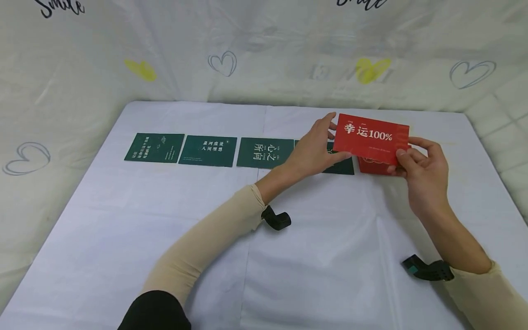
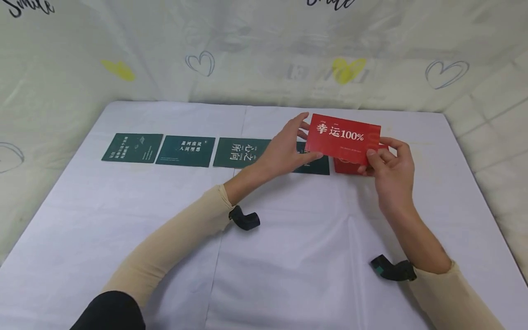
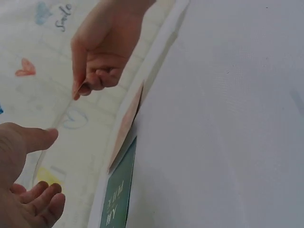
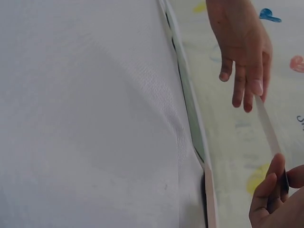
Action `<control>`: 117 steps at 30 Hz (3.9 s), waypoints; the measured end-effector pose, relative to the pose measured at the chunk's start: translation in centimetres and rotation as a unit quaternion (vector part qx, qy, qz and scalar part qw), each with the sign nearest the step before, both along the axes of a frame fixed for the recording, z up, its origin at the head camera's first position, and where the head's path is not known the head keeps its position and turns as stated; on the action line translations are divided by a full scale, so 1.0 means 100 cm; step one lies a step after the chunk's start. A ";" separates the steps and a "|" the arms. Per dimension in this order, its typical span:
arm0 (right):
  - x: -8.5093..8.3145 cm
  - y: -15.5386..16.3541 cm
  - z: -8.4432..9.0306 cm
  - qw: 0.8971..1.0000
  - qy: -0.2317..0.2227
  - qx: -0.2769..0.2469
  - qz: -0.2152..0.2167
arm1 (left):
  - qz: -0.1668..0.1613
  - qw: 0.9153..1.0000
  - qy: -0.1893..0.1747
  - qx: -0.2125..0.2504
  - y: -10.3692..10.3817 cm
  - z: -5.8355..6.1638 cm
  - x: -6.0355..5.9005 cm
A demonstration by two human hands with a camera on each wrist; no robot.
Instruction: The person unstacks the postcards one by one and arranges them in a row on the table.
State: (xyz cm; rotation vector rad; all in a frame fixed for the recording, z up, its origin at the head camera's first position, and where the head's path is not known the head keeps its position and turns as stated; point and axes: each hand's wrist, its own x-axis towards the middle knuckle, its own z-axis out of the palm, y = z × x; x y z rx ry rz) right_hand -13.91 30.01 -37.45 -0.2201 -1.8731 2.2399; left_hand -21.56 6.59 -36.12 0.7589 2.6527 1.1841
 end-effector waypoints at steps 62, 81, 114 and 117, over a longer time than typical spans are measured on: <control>0.008 0.067 -0.004 0.994 -0.038 0.005 -0.102 | 0.013 0.990 -0.121 0.072 0.079 -0.024 0.021; 0.009 0.084 -0.009 0.989 -0.077 -0.002 -0.130 | -0.004 0.988 -0.133 0.074 0.096 -0.025 0.030; 0.007 0.120 -0.013 0.977 -0.115 -0.024 -0.178 | -0.042 0.984 -0.157 0.077 0.130 -0.029 0.028; 0.007 0.125 -0.014 0.975 -0.117 -0.028 -0.185 | -0.043 0.984 -0.157 0.067 0.135 -0.026 0.029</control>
